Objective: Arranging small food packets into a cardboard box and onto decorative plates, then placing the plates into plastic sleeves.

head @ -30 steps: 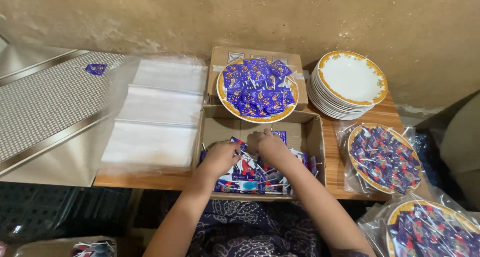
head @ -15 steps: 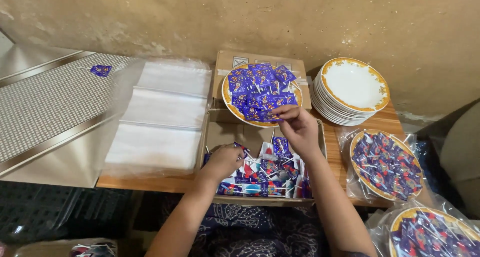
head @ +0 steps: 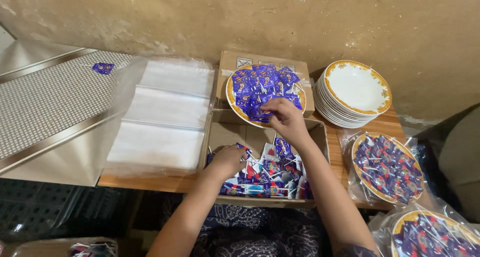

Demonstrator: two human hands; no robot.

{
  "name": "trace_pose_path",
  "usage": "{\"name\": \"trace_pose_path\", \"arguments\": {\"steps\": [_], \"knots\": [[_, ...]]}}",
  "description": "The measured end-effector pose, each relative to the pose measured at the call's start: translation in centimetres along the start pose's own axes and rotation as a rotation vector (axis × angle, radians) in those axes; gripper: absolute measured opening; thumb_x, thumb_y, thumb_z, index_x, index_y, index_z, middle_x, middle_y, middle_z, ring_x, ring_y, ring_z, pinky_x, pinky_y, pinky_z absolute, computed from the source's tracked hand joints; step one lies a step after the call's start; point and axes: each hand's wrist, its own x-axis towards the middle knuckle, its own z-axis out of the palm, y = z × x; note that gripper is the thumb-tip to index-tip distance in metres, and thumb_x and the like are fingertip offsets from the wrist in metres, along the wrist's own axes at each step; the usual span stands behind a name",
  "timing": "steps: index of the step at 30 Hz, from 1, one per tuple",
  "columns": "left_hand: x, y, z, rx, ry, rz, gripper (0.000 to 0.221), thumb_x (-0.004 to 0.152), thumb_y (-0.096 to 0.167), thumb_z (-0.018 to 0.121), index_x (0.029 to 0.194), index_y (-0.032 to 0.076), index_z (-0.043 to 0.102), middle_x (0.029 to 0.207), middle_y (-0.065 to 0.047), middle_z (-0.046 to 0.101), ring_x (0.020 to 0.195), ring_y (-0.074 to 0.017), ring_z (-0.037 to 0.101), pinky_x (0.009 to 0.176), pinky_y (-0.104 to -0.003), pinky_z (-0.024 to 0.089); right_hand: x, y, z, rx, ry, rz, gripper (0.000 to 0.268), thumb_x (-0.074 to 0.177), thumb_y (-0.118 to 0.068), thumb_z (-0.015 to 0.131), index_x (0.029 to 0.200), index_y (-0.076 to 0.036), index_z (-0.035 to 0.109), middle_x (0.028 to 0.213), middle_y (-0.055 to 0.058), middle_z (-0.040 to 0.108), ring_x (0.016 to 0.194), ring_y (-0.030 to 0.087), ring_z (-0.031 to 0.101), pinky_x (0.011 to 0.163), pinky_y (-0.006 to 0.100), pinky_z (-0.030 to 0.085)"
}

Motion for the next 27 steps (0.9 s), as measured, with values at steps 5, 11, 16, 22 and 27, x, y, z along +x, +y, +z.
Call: {"name": "trace_pose_path", "arguments": {"steps": [5, 11, 16, 22, 27], "knots": [[-0.1, 0.0, 0.1, 0.007, 0.028, 0.019, 0.027, 0.093, 0.030, 0.066, 0.109, 0.009, 0.075, 0.108, -0.021, 0.069, 0.112, -0.0417, 0.065, 0.095, -0.049, 0.054, 1.1, 0.2, 0.8, -0.191, -0.102, -0.112, 0.020, 0.084, -0.003, 0.077, 0.103, -0.008, 0.077, 0.106, 0.014, 0.073, 0.103, 0.034, 0.070, 0.092, 0.045, 0.054], [-0.3, 0.4, 0.1, -0.014, 0.090, 0.025, 0.025, 0.094, 0.024, 0.061, 0.106, 0.007, 0.075, 0.104, -0.021, 0.070, 0.106, -0.0412, 0.067, 0.090, -0.048, 0.056, 1.9, 0.8, 2.0, -0.571, -0.090, -0.296, 0.014, 0.086, -0.021, 0.080, 0.100, -0.017, 0.078, 0.106, 0.001, 0.075, 0.095, 0.024, 0.062, 0.083, 0.036, 0.051], [-1.0, 1.4, -1.5, -0.166, 0.279, -0.025, 0.028, 0.099, 0.022, 0.051, 0.108, 0.007, 0.073, 0.098, -0.018, 0.070, 0.100, -0.0388, 0.070, 0.085, -0.046, 0.058, 1.5, 0.6, 0.7, -0.626, -0.112, -0.215, 0.021, 0.092, -0.034, 0.078, 0.103, -0.016, 0.080, 0.114, 0.005, 0.072, 0.103, 0.028, 0.059, 0.089, 0.039, 0.049], [0.6, 1.5, -2.3, -0.541, 0.940, 0.215, 0.031, 0.097, 0.004, 0.052, 0.126, 0.010, 0.061, 0.115, -0.012, 0.059, 0.103, -0.0286, 0.067, 0.084, -0.036, 0.059, -0.1, 4.6, -5.2, -0.603, 0.253, 0.096, 0.019, 0.108, -0.026, 0.064, 0.117, -0.014, 0.076, 0.123, 0.010, 0.065, 0.116, 0.029, 0.055, 0.101, 0.042, 0.043], [0.1, 5.8, -6.8, -1.017, 0.756, 0.066, 0.058, 0.106, 0.013, 0.046, 0.157, -0.001, 0.021, 0.159, -0.038, 0.010, 0.148, -0.0576, 0.015, 0.123, -0.065, 0.022, -1.7, 2.9, -4.4, -0.474, 0.106, 0.198, 0.030, 0.098, -0.019, 0.068, 0.123, -0.003, 0.073, 0.155, 0.039, 0.034, 0.133, 0.064, 0.039, 0.114, 0.064, 0.034]]}}
